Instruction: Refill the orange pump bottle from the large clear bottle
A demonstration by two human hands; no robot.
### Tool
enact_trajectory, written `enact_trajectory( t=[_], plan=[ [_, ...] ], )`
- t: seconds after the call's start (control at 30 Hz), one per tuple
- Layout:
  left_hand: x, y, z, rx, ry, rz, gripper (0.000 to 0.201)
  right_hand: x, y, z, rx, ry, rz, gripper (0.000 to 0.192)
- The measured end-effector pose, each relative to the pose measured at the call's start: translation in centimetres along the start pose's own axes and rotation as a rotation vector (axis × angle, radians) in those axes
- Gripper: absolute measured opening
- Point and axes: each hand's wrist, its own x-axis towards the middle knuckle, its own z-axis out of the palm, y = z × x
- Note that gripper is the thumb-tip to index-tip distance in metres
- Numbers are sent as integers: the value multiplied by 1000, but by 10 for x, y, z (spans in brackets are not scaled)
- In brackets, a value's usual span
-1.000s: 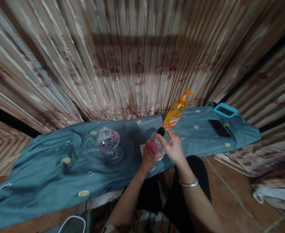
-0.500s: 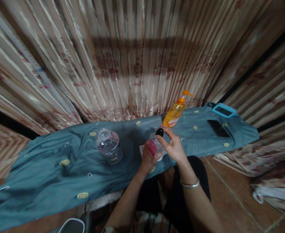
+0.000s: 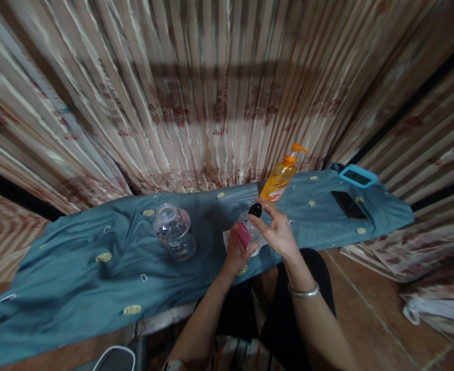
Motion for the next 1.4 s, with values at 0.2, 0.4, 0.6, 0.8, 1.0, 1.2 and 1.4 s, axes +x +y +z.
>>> enact_trajectory(
  t=[0.2, 0.4, 0.6, 0.8, 1.0, 1.2, 1.4],
  plan=[
    [-1, -3, 3, 29, 46, -50, 88, 17, 10, -36, 201, 51, 57, 45],
    [-1, -7, 6, 65, 61, -82, 93, 9, 74, -65, 73, 127, 291, 36],
    [-2, -6, 6, 77, 66, -63, 88, -9, 141, -56, -180, 86, 495, 35],
    [-1, -4, 4, 96, 55, -57, 88, -6, 162, -40, -321, 78, 505, 34],
    [-3, -4, 3, 70, 48, -42, 88, -8, 157, -42, -316, 178, 419, 36],
    [-3, 1, 1, 73, 31, -90, 94, -41, 77, -52, -244, 389, 233, 49],
    [-5, 14, -5, -51, 24, 8, 54, -102, -34, 5, -92, 153, 18, 33]
  ],
)
